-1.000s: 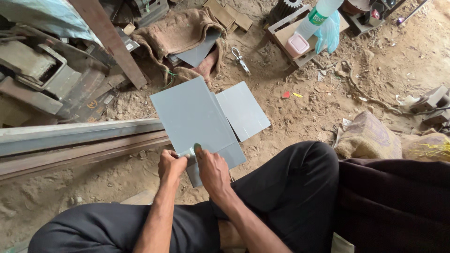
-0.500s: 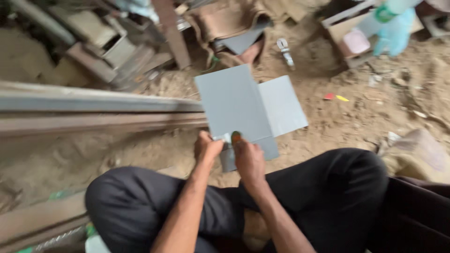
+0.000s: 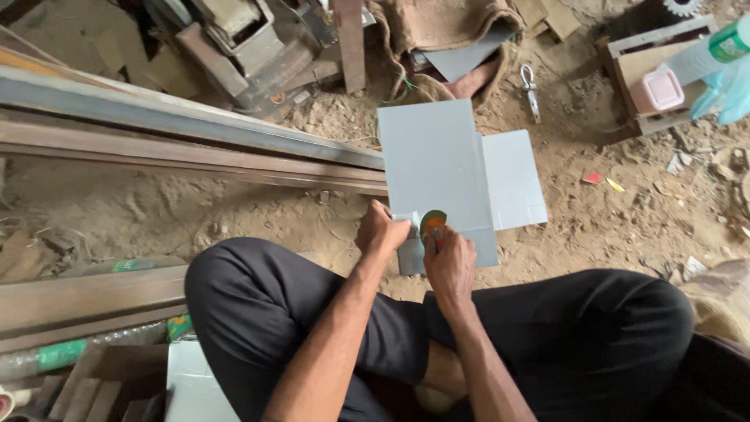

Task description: The person handles several small metal sheets, aligning them and using a small abrasive cutting disc to scrape or mark the surface of the sheets.

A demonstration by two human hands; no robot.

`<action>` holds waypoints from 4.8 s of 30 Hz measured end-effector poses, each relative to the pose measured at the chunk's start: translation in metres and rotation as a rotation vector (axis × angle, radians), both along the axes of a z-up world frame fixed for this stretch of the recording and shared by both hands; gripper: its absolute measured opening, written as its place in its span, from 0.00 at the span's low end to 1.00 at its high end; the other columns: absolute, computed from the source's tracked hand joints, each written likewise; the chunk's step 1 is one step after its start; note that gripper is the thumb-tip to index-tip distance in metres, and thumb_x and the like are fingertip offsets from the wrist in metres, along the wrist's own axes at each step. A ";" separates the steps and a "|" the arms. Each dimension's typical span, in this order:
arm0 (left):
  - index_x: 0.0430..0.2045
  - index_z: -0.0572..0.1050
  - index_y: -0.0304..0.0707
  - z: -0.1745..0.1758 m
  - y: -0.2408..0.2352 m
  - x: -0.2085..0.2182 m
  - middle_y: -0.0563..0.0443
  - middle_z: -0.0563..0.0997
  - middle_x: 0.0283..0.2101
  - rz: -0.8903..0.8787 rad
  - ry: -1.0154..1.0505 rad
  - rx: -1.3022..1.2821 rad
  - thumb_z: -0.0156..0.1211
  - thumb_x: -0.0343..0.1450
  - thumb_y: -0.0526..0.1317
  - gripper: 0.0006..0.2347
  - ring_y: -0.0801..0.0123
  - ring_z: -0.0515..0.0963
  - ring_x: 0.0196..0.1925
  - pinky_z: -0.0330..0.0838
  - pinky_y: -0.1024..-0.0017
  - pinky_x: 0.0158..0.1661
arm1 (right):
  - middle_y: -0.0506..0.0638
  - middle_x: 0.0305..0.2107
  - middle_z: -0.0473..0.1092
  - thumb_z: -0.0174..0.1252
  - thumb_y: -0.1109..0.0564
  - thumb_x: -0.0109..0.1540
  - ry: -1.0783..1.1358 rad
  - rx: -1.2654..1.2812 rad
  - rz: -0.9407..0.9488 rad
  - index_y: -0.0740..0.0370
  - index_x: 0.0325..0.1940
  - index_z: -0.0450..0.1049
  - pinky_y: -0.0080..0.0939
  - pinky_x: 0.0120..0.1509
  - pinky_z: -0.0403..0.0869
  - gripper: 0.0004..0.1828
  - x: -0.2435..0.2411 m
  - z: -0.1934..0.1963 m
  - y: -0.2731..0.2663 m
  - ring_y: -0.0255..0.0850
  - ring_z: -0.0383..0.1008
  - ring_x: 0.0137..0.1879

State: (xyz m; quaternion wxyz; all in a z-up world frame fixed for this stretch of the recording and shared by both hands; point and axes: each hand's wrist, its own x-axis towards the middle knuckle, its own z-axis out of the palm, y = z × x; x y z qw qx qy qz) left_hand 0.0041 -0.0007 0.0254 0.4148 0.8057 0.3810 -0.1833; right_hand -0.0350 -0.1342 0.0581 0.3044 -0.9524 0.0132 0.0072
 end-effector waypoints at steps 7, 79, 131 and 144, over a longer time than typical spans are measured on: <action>0.39 0.72 0.43 0.007 0.001 -0.001 0.45 0.83 0.42 -0.010 0.006 -0.044 0.71 0.59 0.44 0.18 0.54 0.84 0.45 0.78 0.57 0.46 | 0.65 0.19 0.71 0.62 0.52 0.63 -0.106 -0.076 0.081 0.71 0.31 0.74 0.61 0.33 0.70 0.17 0.037 -0.025 0.006 0.62 0.73 0.27; 0.29 0.74 0.37 -0.077 0.011 0.000 0.43 0.82 0.34 -0.004 -0.598 0.061 0.71 0.55 0.32 0.13 0.53 0.82 0.42 0.76 0.60 0.44 | 0.58 0.38 0.80 0.58 0.56 0.65 -0.004 0.313 0.087 0.65 0.52 0.79 0.41 0.41 0.84 0.14 0.039 0.011 -0.109 0.41 0.84 0.38; 0.39 0.81 0.27 -0.047 0.020 0.017 0.29 0.83 0.45 -0.036 -0.131 -0.074 0.67 0.64 0.35 0.12 0.47 0.85 0.47 0.82 0.62 0.44 | 0.65 0.30 0.79 0.62 0.62 0.60 -0.074 0.021 0.266 0.69 0.48 0.81 0.51 0.39 0.77 0.13 0.019 0.018 0.019 0.53 0.81 0.32; 0.43 0.77 0.27 -0.031 0.019 0.010 0.27 0.77 0.53 0.000 -0.150 -0.086 0.67 0.64 0.34 0.15 0.43 0.82 0.52 0.81 0.62 0.50 | 0.65 0.30 0.78 0.60 0.64 0.59 -0.147 0.062 0.320 0.69 0.49 0.81 0.52 0.38 0.78 0.14 0.013 0.016 0.012 0.53 0.82 0.33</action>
